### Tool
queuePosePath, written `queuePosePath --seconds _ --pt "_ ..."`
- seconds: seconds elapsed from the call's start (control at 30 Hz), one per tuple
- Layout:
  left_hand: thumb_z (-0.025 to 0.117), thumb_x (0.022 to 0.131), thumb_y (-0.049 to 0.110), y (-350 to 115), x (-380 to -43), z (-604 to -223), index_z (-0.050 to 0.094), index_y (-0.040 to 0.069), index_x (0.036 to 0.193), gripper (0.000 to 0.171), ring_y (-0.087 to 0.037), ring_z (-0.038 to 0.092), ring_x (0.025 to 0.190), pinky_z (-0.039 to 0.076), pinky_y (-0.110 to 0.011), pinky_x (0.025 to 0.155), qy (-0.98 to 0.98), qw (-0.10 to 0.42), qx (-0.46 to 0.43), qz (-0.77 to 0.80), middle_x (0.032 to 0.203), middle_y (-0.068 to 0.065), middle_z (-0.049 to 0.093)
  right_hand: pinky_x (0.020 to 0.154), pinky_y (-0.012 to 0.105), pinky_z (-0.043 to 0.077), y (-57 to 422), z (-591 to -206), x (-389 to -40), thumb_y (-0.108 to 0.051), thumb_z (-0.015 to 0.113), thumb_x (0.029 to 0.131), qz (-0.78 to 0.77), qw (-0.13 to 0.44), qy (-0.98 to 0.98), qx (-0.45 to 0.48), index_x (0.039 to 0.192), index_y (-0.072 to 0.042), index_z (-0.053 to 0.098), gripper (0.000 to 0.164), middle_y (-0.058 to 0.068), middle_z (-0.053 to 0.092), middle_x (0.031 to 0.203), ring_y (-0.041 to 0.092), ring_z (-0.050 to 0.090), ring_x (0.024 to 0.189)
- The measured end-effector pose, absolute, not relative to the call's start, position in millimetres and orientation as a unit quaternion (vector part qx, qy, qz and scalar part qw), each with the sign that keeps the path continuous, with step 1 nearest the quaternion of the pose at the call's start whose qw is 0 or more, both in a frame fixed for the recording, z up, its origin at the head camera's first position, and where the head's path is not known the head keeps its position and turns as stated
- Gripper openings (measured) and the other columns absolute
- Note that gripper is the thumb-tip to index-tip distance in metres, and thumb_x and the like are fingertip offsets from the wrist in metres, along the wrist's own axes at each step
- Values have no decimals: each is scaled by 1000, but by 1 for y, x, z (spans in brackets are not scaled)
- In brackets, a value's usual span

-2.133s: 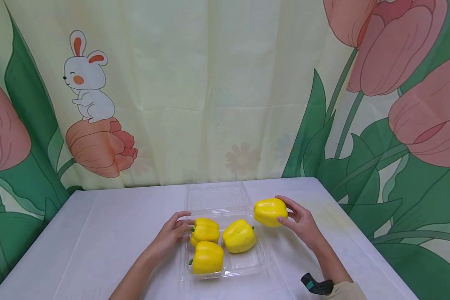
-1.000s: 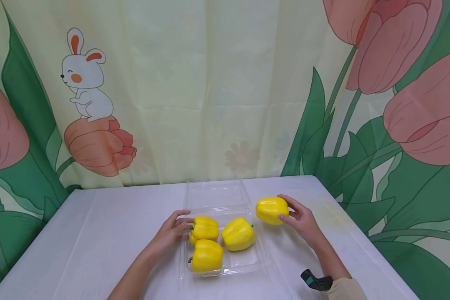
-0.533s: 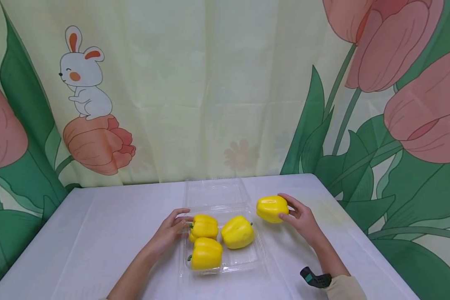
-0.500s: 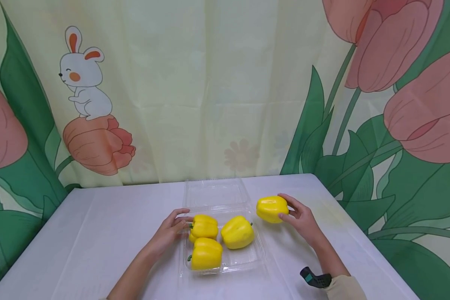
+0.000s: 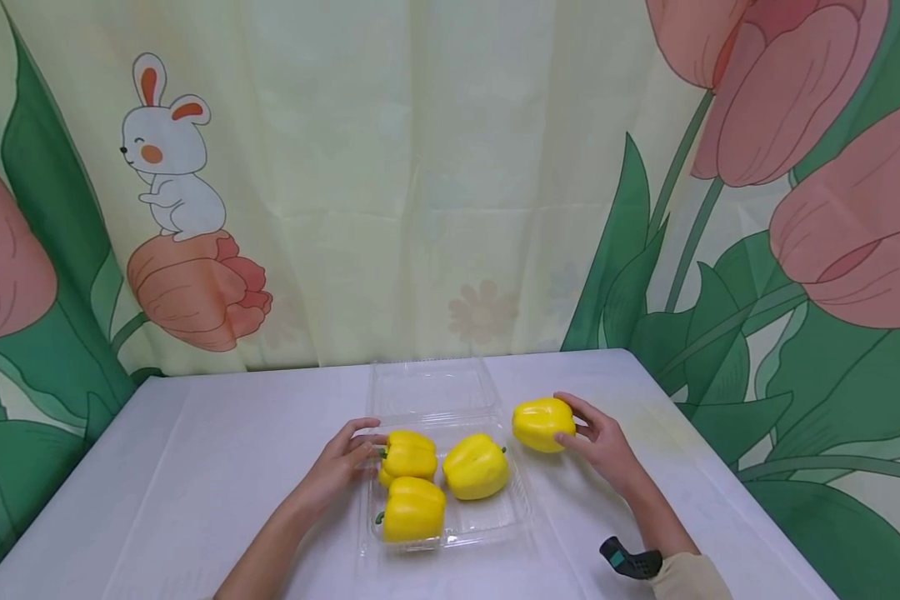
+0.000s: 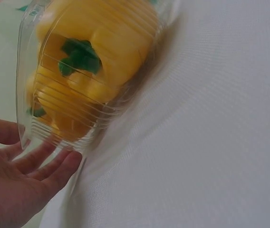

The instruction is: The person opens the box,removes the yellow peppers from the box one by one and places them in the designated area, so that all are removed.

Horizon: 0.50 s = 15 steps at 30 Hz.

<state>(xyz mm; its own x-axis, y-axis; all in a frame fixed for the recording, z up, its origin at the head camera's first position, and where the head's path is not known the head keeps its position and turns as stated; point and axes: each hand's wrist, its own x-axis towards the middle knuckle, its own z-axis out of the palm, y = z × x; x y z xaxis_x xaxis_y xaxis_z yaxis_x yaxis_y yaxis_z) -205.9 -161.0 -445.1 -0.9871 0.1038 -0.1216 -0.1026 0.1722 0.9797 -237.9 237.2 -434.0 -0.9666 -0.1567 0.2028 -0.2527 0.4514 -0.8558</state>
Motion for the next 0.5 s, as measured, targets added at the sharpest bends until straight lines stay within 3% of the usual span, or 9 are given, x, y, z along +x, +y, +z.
queuePosePath --seconds 0.5 --pt "46 100 14 -161 -205 -444 43 14 138 38 -21 60 112 55 -37 92 761 83 3 643 129 -8 61 92 5 41 240 -440 -242 -28 70 88 491 37 -862 120 144 -10 43 65 14 43 149 33 43 135"
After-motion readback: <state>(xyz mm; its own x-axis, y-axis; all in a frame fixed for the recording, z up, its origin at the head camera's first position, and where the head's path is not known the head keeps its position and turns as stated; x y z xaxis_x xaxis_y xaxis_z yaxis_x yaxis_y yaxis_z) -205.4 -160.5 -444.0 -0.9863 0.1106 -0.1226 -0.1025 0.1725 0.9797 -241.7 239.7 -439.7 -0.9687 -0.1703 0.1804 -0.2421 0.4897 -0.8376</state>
